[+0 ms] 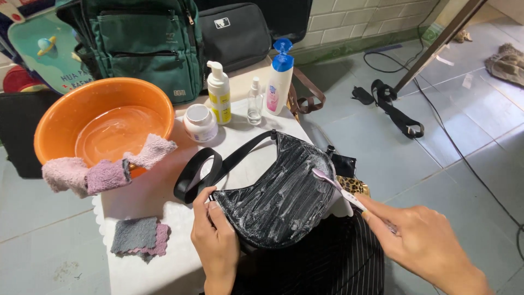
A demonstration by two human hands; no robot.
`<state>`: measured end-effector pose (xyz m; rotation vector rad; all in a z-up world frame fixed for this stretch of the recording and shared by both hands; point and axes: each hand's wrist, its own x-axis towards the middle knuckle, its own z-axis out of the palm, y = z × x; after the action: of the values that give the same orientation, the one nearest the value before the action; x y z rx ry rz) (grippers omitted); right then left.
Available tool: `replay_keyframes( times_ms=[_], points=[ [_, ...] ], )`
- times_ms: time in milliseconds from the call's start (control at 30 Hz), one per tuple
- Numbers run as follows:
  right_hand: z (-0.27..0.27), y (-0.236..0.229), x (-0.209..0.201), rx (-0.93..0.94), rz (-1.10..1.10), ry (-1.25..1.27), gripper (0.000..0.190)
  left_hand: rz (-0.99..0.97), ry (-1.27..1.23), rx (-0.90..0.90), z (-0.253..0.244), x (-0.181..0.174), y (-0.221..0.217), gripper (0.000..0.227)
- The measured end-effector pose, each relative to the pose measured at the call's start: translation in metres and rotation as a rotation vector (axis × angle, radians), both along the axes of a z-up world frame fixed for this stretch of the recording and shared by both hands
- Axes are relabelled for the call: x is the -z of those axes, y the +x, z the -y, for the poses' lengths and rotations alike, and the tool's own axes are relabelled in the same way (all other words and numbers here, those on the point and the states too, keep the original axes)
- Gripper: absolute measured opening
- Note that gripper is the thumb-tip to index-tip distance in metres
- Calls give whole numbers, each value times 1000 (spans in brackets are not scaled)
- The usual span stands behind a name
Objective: Cleaning a black leather bag using a toothbrush and cleaning solution.
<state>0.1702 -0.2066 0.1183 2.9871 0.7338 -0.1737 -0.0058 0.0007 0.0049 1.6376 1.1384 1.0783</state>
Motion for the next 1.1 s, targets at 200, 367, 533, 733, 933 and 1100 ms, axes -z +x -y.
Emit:
replay_keyframes(
  times_ms=[200,367,533,733,933,1100],
  points=[
    [46,-14,55,-548,-297,441,44,-1,-115,124,-7,-2,-9,35],
    [59,-39,137,-252,-491,423,52,113,-284,448,-18,-10,-30,70],
    [97,-61,247,-8,-804,354,63,202,-286,719,-24,-14,-37,127],
    [83,-84,205,243,-616,578,38,217,-269,701,-21,-6,-36,138],
    [45,-115,186,-31,-863,841,29,142,-273,646,-17,-8,-37,141],
    [-2,-147,152,-28,-888,622,28,150,-233,624,-15,-5,-36,141]
  ],
)
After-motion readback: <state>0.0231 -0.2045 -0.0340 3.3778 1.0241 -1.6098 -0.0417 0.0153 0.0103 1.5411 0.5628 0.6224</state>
